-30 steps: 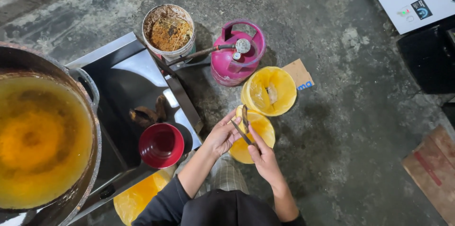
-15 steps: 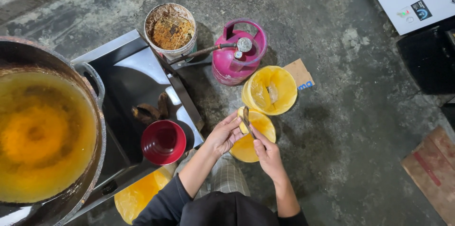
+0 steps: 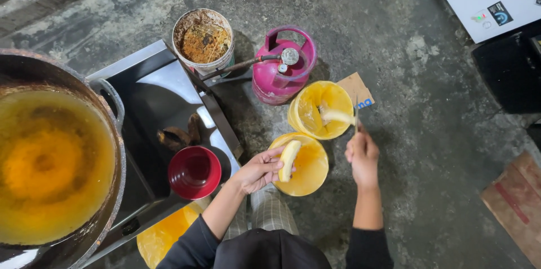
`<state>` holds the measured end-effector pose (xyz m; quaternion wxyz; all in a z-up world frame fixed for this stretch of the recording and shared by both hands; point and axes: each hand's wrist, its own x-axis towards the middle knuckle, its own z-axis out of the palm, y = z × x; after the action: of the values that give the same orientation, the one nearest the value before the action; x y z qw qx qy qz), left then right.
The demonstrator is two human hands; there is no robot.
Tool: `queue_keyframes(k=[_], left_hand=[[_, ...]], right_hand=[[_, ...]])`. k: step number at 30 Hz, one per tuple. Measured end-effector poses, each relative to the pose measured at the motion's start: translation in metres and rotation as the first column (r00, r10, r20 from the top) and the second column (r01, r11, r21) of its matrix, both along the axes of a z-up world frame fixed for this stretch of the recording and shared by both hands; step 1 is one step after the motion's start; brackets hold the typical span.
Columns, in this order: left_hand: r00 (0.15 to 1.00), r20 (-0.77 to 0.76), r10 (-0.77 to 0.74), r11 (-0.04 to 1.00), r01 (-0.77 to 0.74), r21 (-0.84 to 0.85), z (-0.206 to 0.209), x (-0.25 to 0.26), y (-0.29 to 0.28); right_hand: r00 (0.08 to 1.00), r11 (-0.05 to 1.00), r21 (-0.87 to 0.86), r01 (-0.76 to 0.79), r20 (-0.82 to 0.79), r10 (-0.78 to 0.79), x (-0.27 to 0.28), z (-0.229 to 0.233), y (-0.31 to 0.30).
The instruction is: The person peels several bananas using a knife, removes the peels, and places the peeled bananas into a blue bowl. The person also cuts the bananas into smaller pieces and discards the peels into a yellow bucket.
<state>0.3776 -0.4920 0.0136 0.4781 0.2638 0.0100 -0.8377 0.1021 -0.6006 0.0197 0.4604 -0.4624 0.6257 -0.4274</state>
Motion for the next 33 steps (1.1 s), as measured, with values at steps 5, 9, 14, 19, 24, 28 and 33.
queue_keyframes(k=[5,9,14,19,24,28,33], left_hand=[[1.0,0.003,0.026,0.999,-0.026,-0.02,0.003,0.0,-0.006],[0.993,0.087,0.079,0.995,-0.074,-0.059,-0.011,-0.005,-0.012],[0.983,0.133,0.13,0.99,-0.136,0.035,0.022,-0.004,-0.021],[0.976,0.146,0.16,0.983,-0.17,0.063,-0.027,-0.012,-0.019],[0.953,0.207,0.221,0.957,-0.253,0.142,-0.019,-0.008,-0.023],[0.953,0.173,0.25,0.945,-0.279,0.173,-0.02,-0.013,-0.028],[0.958,0.143,0.25,0.94,-0.275,0.2,-0.044,-0.016,-0.024]], right_hand=[[0.987,0.992,0.123,0.013,-0.162,0.007,-0.017,-0.042,-0.053],[0.967,0.978,0.2,0.054,-0.253,-0.002,-0.044,-0.117,-0.096],[0.955,0.969,0.218,0.112,-0.294,-0.045,-0.053,-0.146,-0.114],[0.97,0.984,0.157,0.089,-0.237,-0.05,-0.007,-0.072,-0.067],[0.842,0.875,-0.128,-0.466,0.238,0.483,0.045,-0.003,0.039],[0.814,0.816,0.044,-0.576,0.123,0.568,0.064,0.006,0.088],[0.815,0.814,0.053,-0.579,0.076,0.575,0.081,0.032,0.094]])
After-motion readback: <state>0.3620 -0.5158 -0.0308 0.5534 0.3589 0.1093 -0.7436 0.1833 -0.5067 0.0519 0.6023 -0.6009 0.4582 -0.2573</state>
